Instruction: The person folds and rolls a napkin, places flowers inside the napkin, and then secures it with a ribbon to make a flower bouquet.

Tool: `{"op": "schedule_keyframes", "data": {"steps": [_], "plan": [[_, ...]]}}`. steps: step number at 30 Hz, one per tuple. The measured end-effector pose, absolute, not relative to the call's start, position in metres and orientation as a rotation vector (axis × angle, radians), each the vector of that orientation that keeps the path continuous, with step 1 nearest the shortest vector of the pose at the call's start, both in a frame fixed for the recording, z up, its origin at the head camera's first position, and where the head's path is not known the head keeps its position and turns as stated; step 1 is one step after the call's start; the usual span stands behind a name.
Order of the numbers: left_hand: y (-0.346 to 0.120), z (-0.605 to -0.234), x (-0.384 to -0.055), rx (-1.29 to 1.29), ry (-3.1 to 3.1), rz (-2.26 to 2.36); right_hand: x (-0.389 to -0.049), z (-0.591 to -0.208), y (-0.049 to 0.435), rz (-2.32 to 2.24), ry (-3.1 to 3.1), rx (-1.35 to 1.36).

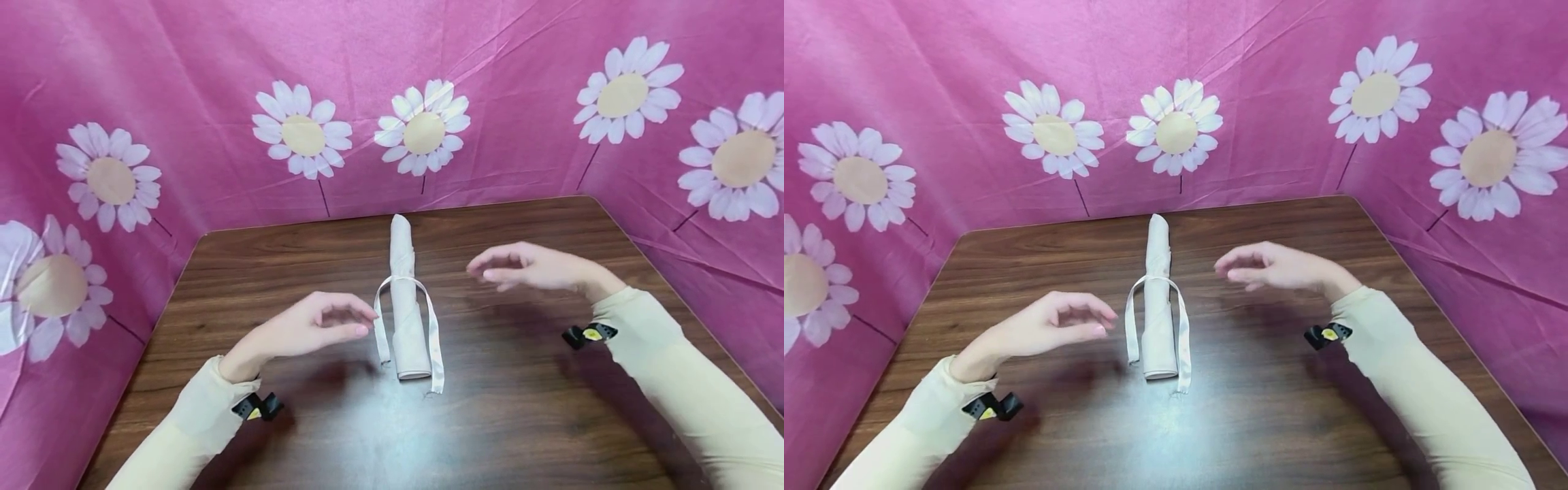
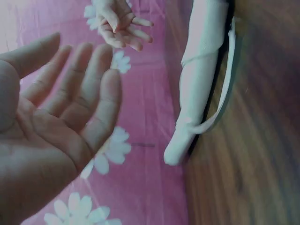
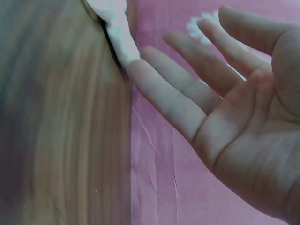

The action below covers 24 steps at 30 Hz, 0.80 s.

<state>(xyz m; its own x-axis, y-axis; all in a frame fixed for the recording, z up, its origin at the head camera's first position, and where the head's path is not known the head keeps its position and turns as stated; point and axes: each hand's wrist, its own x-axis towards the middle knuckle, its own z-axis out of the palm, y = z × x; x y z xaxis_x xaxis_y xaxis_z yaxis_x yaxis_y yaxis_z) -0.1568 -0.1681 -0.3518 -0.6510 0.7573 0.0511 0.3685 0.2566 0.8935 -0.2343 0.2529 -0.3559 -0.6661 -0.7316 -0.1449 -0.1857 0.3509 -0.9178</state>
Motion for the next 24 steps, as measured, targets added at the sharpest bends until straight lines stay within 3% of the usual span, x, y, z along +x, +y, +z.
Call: {"op": "schedule_keyframes", "data": {"steps": [11, 24], "plan": [[-0.2, -0.336, -0.183, 0.998, 2.577, 1.335, -0.265, -0.341, 0.285, -1.19, 2.646, -0.678], [-0.249, -0.355, -0.214, 0.977, 3.121, 1.048, -0.275, -0.347, 0.31, -0.903, 2.93, -0.609]]}}
